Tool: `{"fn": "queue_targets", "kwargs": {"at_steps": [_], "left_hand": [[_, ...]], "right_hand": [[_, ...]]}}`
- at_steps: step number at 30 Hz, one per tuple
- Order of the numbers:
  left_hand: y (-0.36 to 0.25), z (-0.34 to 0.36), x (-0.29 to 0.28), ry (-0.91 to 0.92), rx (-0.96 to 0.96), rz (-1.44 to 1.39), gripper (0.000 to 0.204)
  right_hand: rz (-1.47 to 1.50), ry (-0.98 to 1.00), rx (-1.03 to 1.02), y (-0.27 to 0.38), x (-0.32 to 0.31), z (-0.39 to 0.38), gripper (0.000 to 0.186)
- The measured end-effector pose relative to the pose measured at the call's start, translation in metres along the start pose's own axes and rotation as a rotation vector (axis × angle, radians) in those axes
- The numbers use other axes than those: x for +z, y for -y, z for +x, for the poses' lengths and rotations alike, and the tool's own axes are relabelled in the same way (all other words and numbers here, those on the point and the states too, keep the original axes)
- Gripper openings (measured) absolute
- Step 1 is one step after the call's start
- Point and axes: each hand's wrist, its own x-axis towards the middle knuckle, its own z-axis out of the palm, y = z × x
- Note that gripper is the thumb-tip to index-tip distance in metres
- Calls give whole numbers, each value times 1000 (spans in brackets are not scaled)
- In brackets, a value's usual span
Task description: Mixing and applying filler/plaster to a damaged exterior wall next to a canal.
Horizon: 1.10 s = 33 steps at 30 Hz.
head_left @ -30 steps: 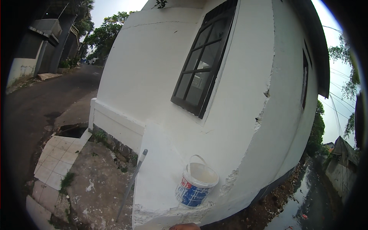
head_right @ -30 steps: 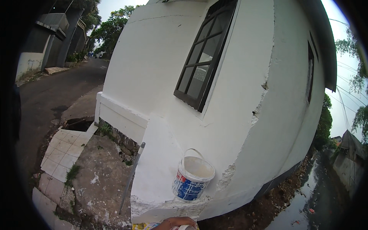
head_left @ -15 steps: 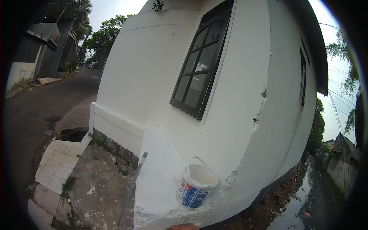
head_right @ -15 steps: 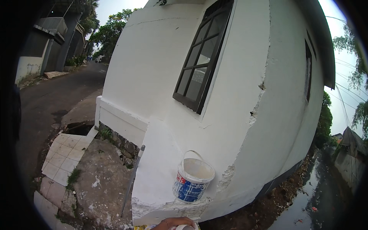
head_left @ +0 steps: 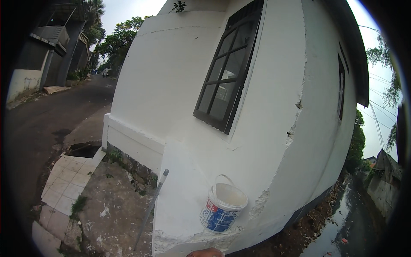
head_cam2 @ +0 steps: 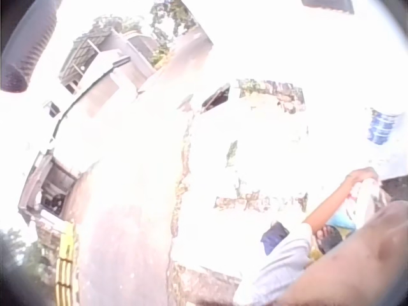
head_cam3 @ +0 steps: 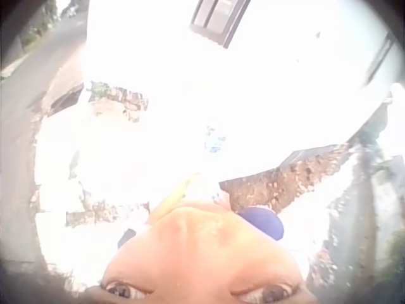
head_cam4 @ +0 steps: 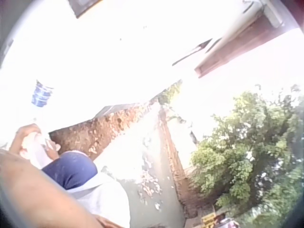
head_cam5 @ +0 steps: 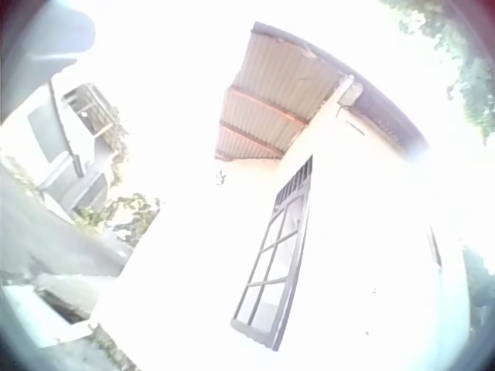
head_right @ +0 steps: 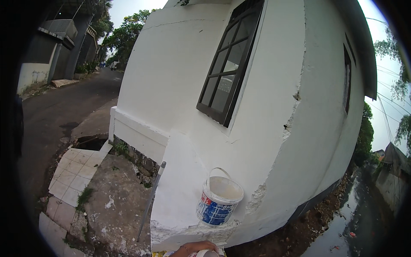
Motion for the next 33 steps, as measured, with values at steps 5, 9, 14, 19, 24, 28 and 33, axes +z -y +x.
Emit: {"fn": "queue_targets", "kwargs": {"at_steps": [5, 9, 14, 19, 24, 28, 33], "left_hand": [[36, 16, 0, 62, 112, 53, 24], [54, 24, -4, 60, 242, 171, 22], [76, 41, -8, 139, 348, 139, 20], [104, 63, -12, 355, 133, -167, 29], [118, 74, -14, 413, 175, -140, 33], [119, 73, -14, 381, 187, -70, 32], [117, 73, -9, 393, 101, -151, 32]], "right_hand": [[27, -11, -103, -3, -18, 8, 26], [42, -27, -172, 0, -39, 18, 16], [57, -45, -241, 13, -59, 30, 8], [-48, -41, -490, 29, -87, 36, 6], [27, -202, -501, 26, -76, 34, 6], [76, -166, -446, 58, -103, 44, 8], [107, -216, -350, 72, -104, 39, 12]]}}
